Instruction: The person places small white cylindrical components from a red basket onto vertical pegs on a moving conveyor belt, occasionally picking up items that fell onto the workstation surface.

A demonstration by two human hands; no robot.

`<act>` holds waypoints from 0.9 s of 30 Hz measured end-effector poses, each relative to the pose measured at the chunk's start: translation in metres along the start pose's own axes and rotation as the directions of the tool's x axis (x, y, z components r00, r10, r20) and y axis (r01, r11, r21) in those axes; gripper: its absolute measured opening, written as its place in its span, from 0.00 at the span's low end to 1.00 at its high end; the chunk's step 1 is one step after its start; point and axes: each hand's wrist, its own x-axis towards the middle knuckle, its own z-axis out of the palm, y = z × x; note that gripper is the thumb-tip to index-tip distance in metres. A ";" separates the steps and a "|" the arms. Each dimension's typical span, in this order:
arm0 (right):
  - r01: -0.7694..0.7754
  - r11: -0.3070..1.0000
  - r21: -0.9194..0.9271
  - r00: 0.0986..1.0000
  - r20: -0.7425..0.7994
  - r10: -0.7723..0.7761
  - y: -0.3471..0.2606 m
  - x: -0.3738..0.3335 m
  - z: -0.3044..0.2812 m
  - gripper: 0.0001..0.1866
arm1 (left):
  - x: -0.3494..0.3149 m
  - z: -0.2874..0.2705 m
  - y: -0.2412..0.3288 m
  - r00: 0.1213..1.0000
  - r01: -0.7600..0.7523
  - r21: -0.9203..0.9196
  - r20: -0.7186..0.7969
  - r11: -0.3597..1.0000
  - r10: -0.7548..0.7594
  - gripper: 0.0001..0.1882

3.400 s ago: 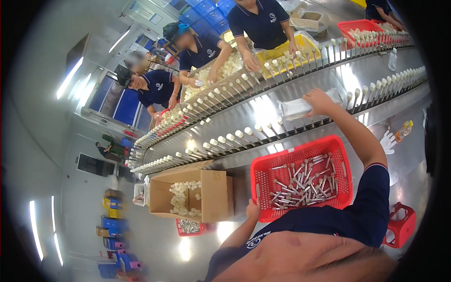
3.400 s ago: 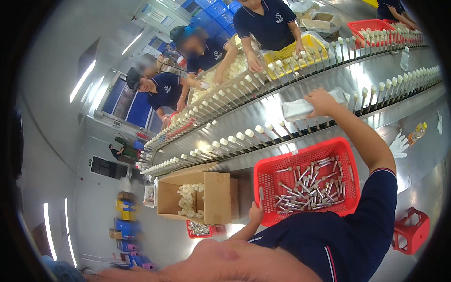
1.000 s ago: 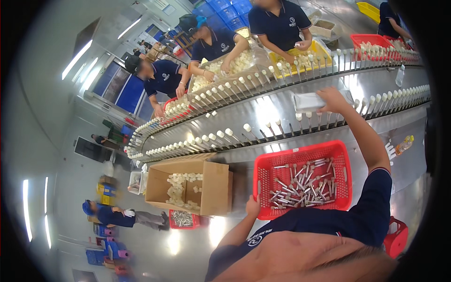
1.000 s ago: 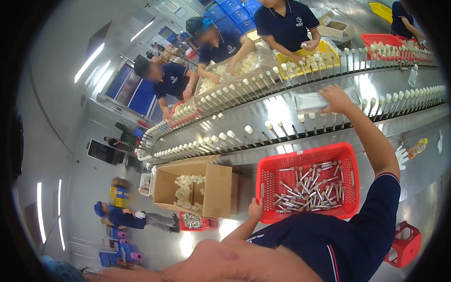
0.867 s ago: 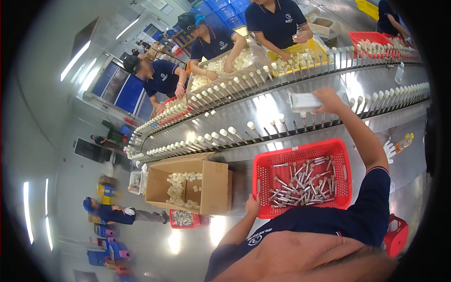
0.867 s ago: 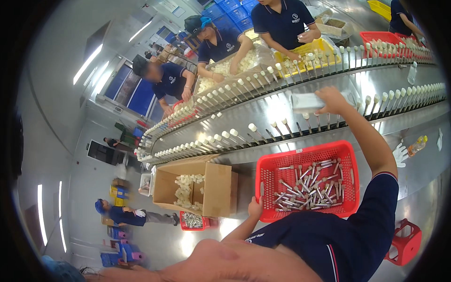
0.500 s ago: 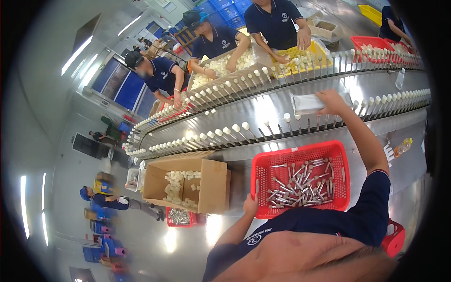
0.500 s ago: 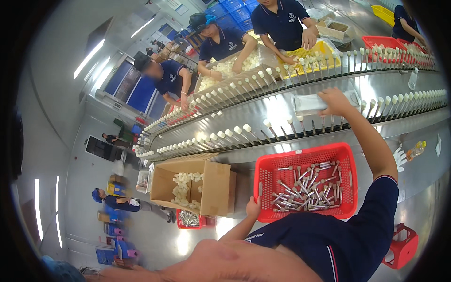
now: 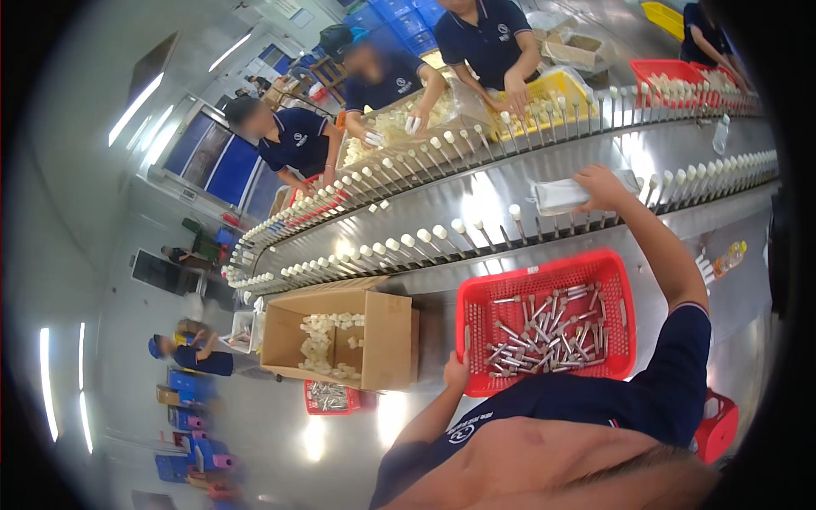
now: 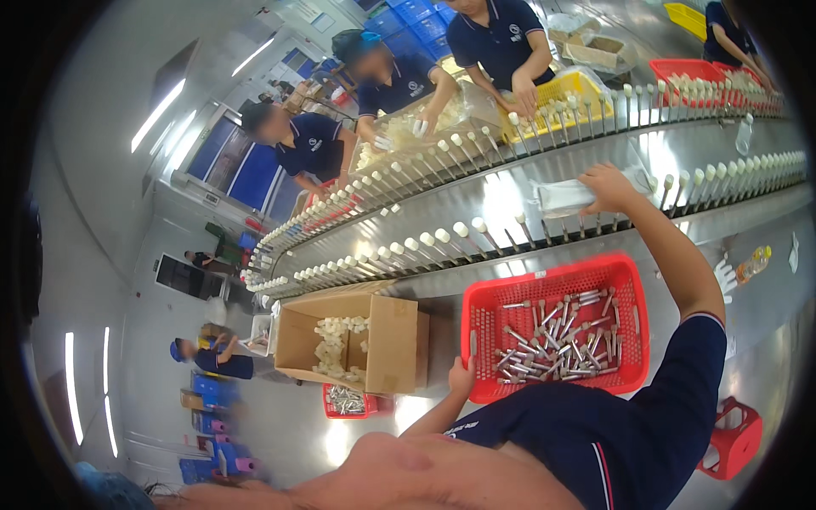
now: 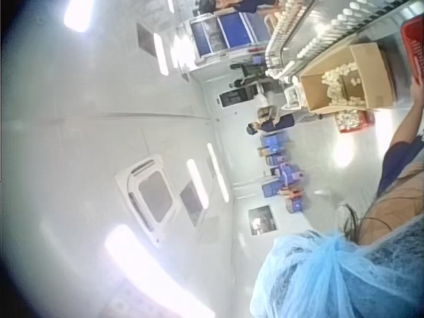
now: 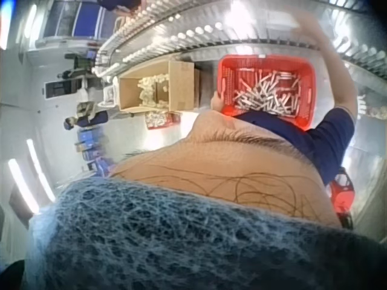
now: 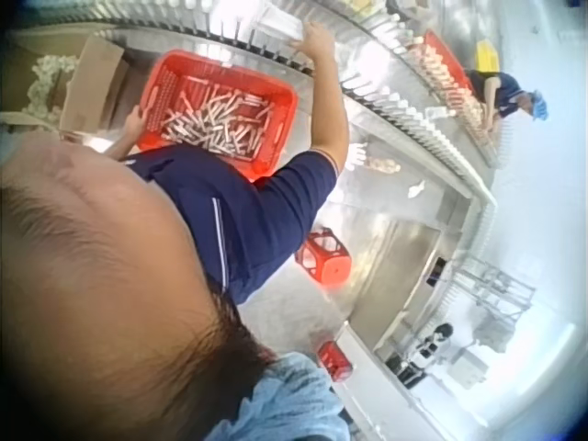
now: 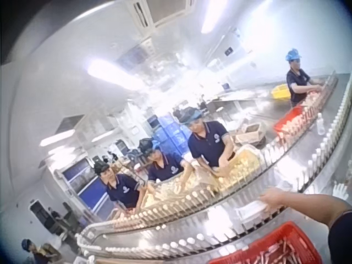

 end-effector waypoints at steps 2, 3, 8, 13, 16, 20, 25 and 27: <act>-0.020 1.000 -0.019 1.000 0.013 0.021 0.007 0.006 -0.004 0.38 | 0.006 -0.001 0.002 1.000 -0.002 -0.029 -0.019 1.000 0.002 0.23; -0.062 0.998 -0.004 0.997 -0.055 0.062 0.002 0.006 -0.005 0.38 | 0.004 -0.001 -0.002 1.000 0.002 -0.006 -0.007 1.000 -0.002 0.24; -0.075 0.994 0.084 0.989 -0.119 0.084 -0.015 0.020 -0.008 0.39 | 0.004 0.002 -0.001 1.000 -0.006 0.023 0.018 1.000 0.006 0.24; -0.047 0.998 0.042 0.989 0.143 0.041 -0.025 0.017 -0.005 0.40 | -0.002 0.005 0.004 1.000 -0.007 0.017 0.003 1.000 0.007 0.24; -0.026 1.000 0.005 0.997 0.066 0.025 -0.013 0.004 -0.003 0.39 | -0.004 0.009 0.000 1.000 -0.005 0.032 0.013 0.999 0.004 0.24; -0.082 0.996 0.024 0.995 -0.055 0.083 -0.017 0.014 -0.009 0.38 | 0.001 -0.002 0.002 0.999 0.037 0.024 0.011 0.999 -0.037 0.23; 0.001 1.000 -0.010 0.999 -0.036 -0.001 -0.015 0.026 0.017 0.38 | 0.002 -0.009 0.008 1.000 -0.007 0.007 -0.006 1.000 0.007 0.21; -0.021 1.000 -0.013 1.000 -0.004 0.021 -0.007 0.024 0.019 0.38 | 0.000 -0.008 0.010 0.998 -0.002 -0.011 -0.059 1.000 0.001 0.21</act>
